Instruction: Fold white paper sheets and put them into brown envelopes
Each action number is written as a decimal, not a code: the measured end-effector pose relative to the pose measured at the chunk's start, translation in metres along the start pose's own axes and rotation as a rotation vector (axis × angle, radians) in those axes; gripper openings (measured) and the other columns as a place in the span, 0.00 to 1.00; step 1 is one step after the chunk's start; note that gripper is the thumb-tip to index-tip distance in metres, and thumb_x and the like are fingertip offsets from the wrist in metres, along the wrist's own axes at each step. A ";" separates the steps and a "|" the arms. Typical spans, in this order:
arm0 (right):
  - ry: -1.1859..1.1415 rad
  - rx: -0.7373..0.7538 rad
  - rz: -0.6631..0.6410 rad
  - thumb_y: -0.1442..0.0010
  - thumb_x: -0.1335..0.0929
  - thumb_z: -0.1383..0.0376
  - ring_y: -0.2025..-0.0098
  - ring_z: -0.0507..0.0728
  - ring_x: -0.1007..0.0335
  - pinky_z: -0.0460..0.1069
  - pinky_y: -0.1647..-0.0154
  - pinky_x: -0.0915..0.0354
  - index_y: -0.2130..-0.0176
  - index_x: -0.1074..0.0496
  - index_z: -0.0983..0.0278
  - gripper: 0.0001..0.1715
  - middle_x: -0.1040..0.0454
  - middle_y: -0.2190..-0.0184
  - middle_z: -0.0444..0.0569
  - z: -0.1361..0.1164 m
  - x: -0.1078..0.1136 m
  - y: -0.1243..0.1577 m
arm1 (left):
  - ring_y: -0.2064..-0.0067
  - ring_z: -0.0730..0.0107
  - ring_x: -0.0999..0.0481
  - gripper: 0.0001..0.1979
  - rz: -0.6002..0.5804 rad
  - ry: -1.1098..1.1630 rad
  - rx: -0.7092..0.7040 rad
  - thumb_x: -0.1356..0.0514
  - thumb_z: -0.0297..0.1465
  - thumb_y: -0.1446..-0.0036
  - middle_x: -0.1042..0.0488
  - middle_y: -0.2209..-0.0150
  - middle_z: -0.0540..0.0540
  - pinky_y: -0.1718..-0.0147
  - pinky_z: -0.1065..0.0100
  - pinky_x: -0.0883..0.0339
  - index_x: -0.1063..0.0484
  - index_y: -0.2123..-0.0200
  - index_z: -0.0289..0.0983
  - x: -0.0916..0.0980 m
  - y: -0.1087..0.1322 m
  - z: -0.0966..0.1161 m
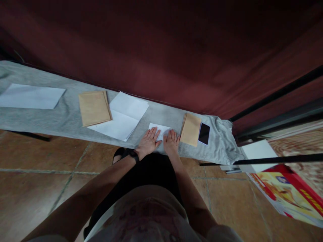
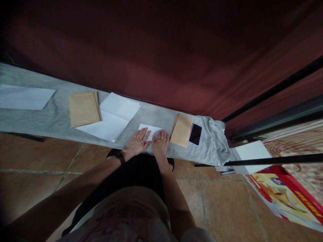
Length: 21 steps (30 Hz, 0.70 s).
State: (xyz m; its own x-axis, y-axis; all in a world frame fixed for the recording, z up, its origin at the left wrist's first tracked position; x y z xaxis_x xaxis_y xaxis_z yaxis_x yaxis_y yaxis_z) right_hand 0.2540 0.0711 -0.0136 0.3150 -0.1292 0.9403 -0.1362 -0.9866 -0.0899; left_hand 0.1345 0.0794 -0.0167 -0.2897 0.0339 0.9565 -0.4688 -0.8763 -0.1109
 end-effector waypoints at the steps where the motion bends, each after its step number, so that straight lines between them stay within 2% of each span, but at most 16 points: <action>1: -0.016 0.034 -0.029 0.26 0.45 0.60 0.26 0.65 0.51 0.65 0.27 0.55 0.31 0.41 0.73 0.32 0.45 0.29 0.63 -0.008 -0.003 -0.003 | 0.25 0.52 0.54 0.33 -0.004 -0.002 -0.005 0.50 0.40 0.31 0.51 0.26 0.34 0.28 0.52 0.60 0.45 0.29 0.30 0.000 0.000 0.001; 4: -0.044 0.175 -0.115 0.25 0.46 0.59 0.25 0.60 0.54 0.59 0.26 0.55 0.30 0.42 0.72 0.32 0.47 0.27 0.59 -0.035 -0.015 -0.008 | 0.25 0.53 0.54 0.32 -0.027 -0.018 -0.021 0.51 0.36 0.32 0.51 0.26 0.33 0.28 0.52 0.60 0.45 0.29 0.28 -0.002 -0.001 0.002; 7: -0.030 0.198 -0.133 0.25 0.47 0.59 0.25 0.60 0.55 0.58 0.25 0.57 0.30 0.43 0.73 0.32 0.47 0.27 0.59 -0.045 -0.022 -0.011 | 0.25 0.54 0.54 0.31 -0.053 -0.041 -0.013 0.54 0.33 0.32 0.50 0.27 0.33 0.28 0.53 0.60 0.46 0.29 0.27 -0.004 -0.001 0.001; 12: -0.002 0.160 -0.129 0.25 0.48 0.57 0.25 0.60 0.56 0.59 0.25 0.59 0.29 0.46 0.72 0.34 0.49 0.27 0.58 -0.032 -0.024 -0.014 | 0.25 0.58 0.53 0.30 -0.063 -0.017 -0.023 0.56 0.32 0.32 0.47 0.27 0.35 0.28 0.54 0.59 0.45 0.29 0.28 -0.002 0.000 -0.001; 15: 0.004 0.141 -0.107 0.25 0.46 0.57 0.25 0.61 0.57 0.61 0.25 0.60 0.28 0.49 0.71 0.35 0.51 0.26 0.58 -0.021 -0.022 -0.015 | 0.26 0.60 0.51 0.30 -0.056 0.018 0.021 0.57 0.32 0.32 0.46 0.27 0.37 0.28 0.56 0.58 0.45 0.29 0.30 -0.001 -0.003 -0.007; 21: 0.009 0.120 -0.111 0.25 0.47 0.59 0.24 0.60 0.61 0.60 0.25 0.62 0.27 0.51 0.72 0.34 0.54 0.26 0.57 -0.016 -0.025 -0.015 | 0.26 0.59 0.51 0.30 -0.067 0.049 0.075 0.57 0.33 0.32 0.46 0.27 0.39 0.28 0.55 0.57 0.44 0.29 0.31 -0.006 -0.025 -0.009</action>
State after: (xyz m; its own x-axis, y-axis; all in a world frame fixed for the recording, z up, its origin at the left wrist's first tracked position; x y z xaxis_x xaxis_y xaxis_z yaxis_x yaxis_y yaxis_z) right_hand 0.2336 0.0911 -0.0303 0.3137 -0.0180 0.9493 0.0121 -0.9997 -0.0230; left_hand 0.1407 0.1052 -0.0224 -0.3015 0.1151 0.9465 -0.4250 -0.9048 -0.0253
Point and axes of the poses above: each hand's wrist, its own y-axis away from the middle knuckle, its own x-axis out of the back of the hand, z = x × y, the point moved 10 cm from there along -y, towards the middle knuckle
